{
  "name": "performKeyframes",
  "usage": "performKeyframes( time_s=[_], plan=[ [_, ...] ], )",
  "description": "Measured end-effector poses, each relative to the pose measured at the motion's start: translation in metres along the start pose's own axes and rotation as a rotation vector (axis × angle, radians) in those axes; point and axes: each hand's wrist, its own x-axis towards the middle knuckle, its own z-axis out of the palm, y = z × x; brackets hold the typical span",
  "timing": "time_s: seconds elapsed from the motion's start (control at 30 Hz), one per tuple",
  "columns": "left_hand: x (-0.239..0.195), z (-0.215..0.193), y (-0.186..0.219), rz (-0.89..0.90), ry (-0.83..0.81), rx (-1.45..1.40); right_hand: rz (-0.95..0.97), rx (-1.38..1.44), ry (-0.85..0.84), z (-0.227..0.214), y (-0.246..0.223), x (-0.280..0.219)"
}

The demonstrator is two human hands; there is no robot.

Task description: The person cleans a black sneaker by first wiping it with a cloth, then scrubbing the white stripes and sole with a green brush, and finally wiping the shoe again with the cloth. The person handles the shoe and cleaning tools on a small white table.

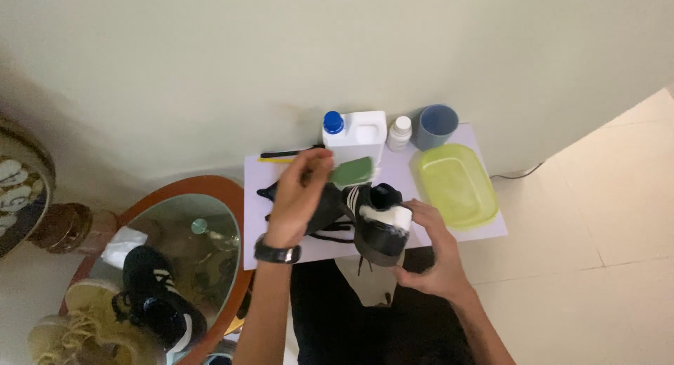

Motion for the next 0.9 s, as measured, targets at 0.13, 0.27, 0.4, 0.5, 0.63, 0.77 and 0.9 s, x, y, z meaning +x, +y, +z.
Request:
performKeyframes(
  time_s=[0.13,0.27,0.4,0.5,0.63,0.77,0.9],
  plan=[
    [0.022,0.040,-0.023,0.012,-0.185,0.006,-0.035,-0.025,0.031,-0.023,0.007,-0.019],
    [0.056,0.086,-0.061,0.056,-0.340,0.255,0.091,-0.095,-0.046,-0.057,0.014,-0.036],
    [0.095,0.131,-0.102,0.388,-0.370,0.538,0.309,-0.139,-0.100,-0.080,0.021,-0.046],
    [0.113,0.167,-0.133,0.396,-0.369,0.728,0.360,-0.147,-0.118,-0.095,0.028,-0.047],
    [0.136,0.195,-0.162,0.275,-0.479,0.824,0.357,-0.152,-0.119,-0.110,0.036,-0.044],
    [0.162,0.204,-0.201,0.047,-0.518,0.825,0.400,-0.121,-0.126,-0.113,0.042,-0.050],
    [0.153,0.201,-0.193,0.022,-0.526,0.803,0.448,-0.087,-0.121,-0.113,0.044,-0.056]
  ],
)
